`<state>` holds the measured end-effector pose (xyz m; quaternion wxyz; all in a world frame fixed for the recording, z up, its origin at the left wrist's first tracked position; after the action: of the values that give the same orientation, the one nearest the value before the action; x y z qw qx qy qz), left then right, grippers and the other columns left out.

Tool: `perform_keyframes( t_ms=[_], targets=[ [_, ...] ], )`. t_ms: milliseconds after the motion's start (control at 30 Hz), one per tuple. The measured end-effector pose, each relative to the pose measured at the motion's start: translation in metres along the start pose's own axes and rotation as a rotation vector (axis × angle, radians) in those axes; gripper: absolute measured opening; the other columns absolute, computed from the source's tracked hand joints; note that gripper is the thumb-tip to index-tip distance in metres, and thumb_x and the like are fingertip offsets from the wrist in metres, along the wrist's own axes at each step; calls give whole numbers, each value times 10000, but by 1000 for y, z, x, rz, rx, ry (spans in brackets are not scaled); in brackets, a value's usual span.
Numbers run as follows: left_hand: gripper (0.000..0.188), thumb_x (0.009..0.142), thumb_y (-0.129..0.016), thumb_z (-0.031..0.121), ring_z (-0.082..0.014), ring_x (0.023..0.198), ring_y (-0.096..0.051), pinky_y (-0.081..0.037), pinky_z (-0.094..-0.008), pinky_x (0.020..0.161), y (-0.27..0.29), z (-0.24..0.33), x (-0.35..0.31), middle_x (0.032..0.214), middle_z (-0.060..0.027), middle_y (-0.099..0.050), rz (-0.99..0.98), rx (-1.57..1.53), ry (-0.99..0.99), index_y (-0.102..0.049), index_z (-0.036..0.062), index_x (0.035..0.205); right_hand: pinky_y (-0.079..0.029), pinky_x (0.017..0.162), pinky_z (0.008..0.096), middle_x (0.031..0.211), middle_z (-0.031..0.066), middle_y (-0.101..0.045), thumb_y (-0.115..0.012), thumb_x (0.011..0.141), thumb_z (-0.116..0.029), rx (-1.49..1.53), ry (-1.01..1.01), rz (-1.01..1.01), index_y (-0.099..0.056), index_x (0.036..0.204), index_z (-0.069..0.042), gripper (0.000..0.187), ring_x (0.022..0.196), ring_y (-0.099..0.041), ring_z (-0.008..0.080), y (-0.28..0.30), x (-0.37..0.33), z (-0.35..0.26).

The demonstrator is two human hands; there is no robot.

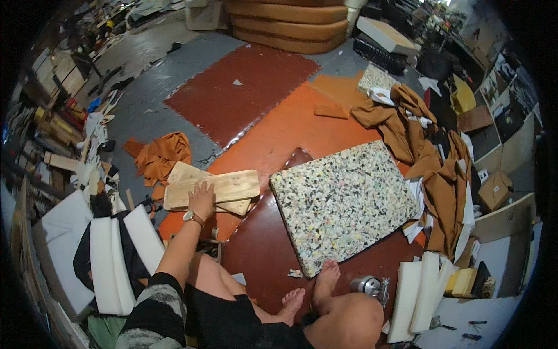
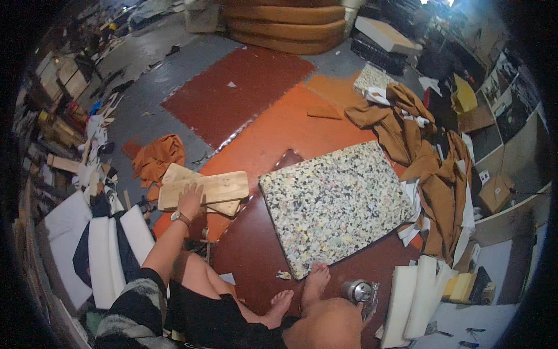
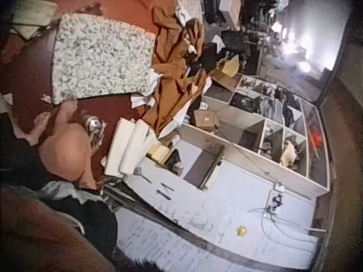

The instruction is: The person sits on the floor and repeatedly places a rectangular white foam piece onto a speckled board, then uses a wooden block to press or smooth it. The person also uses a spray can on the board and foam, then repeats the placement and pressing cycle multiple times.

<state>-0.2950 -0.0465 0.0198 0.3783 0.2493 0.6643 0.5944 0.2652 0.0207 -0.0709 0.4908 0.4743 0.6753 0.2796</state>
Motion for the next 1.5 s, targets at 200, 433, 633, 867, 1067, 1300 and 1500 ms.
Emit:
perform_keyframes(
  t_ms=[200,433,633,867,1067,1300,1500],
  targets=[
    [691,979,-596,191,-400,1537,-306,-297,-640,1202,-32,18,75,1641,-133,-370,-130,221,-84,-338,284,1613,-440,1013,507,1200,238,-646,-434,1082,-359,-48,-19,132,-628,1203,27,449,1165,-573,425,-9,15,0],
    [1238,562,-949,352,-450,1273,-490,-341,-596,1173,-5,24,67,1367,-247,-455,-219,138,-164,-301,204,1606,-436,929,527,1027,205,-622,-368,1089,-341,-55,136,214,-598,1012,-22,400,1037,-565,394,-22,19,3],
    [1018,606,-925,329,-438,1266,-498,-456,-515,1085,89,149,11,1347,-249,-433,0,-458,-400,-497,136,1509,-574,789,349,1148,140,-702,-539,1039,-81,753,-216,358,-633,1253,18,254,910,-704,193,155,-42,117],
    [986,724,-918,453,-475,1472,-344,-331,-518,1209,97,370,-35,1600,-287,-324,70,-473,-617,-485,134,1550,-509,590,245,1058,69,-721,-569,1053,-127,999,-81,199,-620,1378,-14,348,695,-628,77,181,-7,81],
    [736,889,-806,310,-468,1541,-254,-266,-524,1241,94,318,-37,1668,-269,-269,168,-636,-605,-493,68,1509,-549,669,272,957,59,-766,-620,1032,-149,994,-80,191,-708,1272,-2,295,741,-675,108,229,16,96],
    [575,1080,-542,372,-409,1542,-291,-294,-472,1235,49,31,-135,1675,-249,-274,-109,-328,136,-471,-2,1511,-547,928,356,1126,178,-769,-749,947,-132,613,292,405,-701,1266,28,360,1037,-734,237,252,81,105],
    [654,1097,-465,475,-368,1371,-529,-394,-400,1148,-1,-25,-226,1472,-262,-554,-86,-691,392,-494,-62,1469,-541,956,361,1142,192,-765,-788,924,-182,577,301,473,-727,1229,27,375,1072,-734,256,267,111,86]
  ],
)
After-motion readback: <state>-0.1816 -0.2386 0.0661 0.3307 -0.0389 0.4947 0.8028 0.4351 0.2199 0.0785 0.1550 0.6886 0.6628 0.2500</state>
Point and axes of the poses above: each hand's wrist, its own x-axis towards the middle knuckle, its own y-axis out of the back of the hand, z = x × y, the point moved 5 cm from there along x, towards the middle knuckle
